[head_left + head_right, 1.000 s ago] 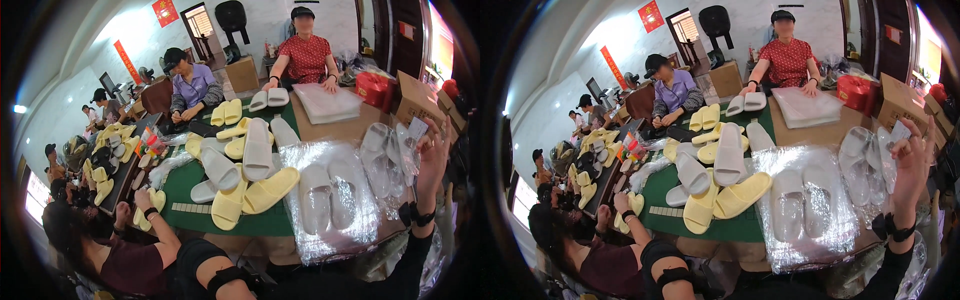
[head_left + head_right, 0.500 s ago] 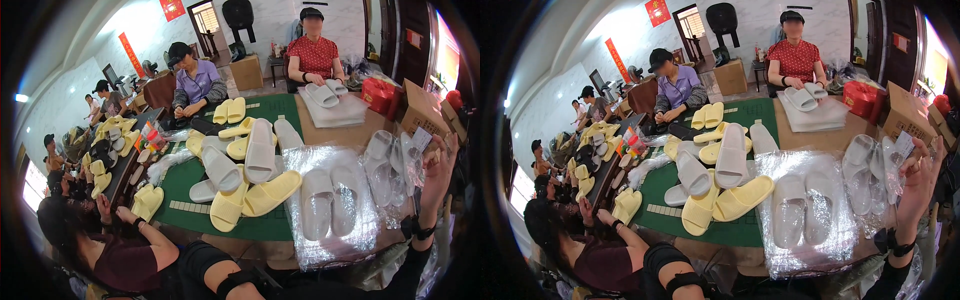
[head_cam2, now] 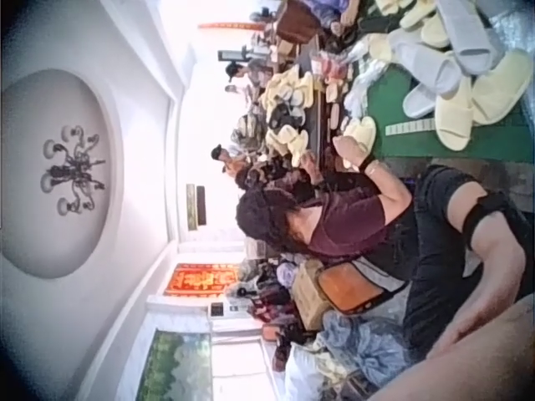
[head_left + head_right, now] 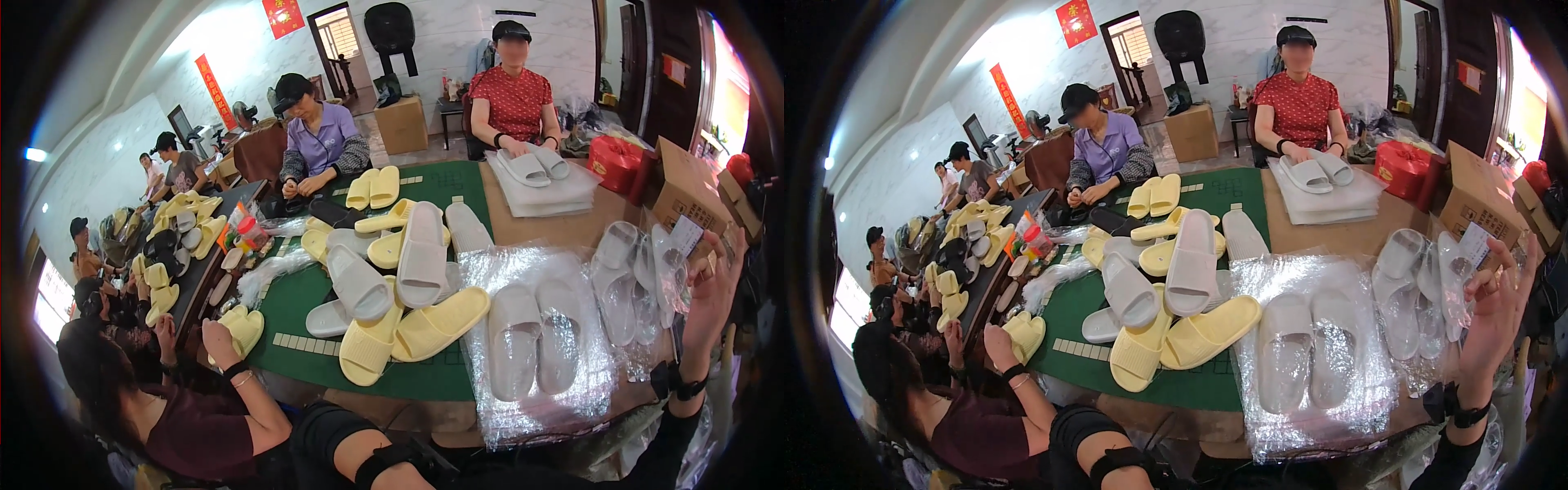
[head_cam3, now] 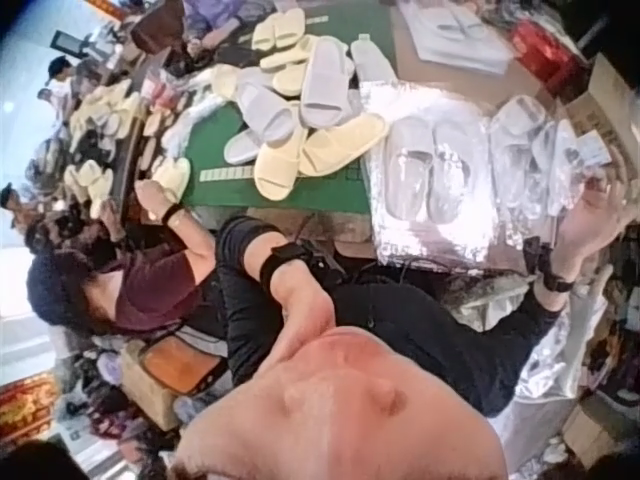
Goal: The worker is packing manufactured rubber sandals into individual plastic bags and placing them into a container.
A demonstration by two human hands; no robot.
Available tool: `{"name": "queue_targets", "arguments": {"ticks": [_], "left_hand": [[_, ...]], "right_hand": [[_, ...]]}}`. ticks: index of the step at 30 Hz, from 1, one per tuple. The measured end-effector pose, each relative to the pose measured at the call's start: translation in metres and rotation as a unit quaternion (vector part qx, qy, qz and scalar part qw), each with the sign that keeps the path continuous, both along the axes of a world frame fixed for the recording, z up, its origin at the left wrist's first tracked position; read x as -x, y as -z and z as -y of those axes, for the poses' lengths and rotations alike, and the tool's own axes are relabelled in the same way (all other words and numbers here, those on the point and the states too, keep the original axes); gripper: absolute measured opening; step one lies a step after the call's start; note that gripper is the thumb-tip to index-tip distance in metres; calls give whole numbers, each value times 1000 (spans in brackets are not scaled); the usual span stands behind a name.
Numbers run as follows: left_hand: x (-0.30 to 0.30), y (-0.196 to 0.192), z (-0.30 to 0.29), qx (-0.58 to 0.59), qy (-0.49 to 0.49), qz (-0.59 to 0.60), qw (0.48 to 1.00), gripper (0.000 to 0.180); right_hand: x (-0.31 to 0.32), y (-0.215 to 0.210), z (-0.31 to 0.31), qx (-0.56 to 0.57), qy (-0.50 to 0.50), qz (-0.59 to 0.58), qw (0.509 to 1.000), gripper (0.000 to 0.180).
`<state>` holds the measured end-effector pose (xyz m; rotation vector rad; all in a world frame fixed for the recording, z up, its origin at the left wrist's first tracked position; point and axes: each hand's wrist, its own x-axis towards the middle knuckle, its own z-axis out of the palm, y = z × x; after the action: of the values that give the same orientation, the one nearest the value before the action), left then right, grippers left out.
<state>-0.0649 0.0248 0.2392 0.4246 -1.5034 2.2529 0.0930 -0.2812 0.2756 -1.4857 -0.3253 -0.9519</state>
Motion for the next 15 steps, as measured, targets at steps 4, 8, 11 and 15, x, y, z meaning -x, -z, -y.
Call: {"name": "queue_targets", "arguments": {"ticks": [4,8,11,15], "left_hand": [[1,2,0,-8,-29,3,1000,42],[-2,0,2,-10,-32,3,999,42],[10,-11,6,-13,-35,12,999,42],[5,-12,4,-22,-34,2,999,43]], "right_hand": [[-10,7,-9,-23,-38,14,999,59],[-11,8,-7,-14,-29,13,999,59],[-4,3,-5,-16,-30,24,999,58],[-5,0,-7,-32,-27,15,999,57]]}}
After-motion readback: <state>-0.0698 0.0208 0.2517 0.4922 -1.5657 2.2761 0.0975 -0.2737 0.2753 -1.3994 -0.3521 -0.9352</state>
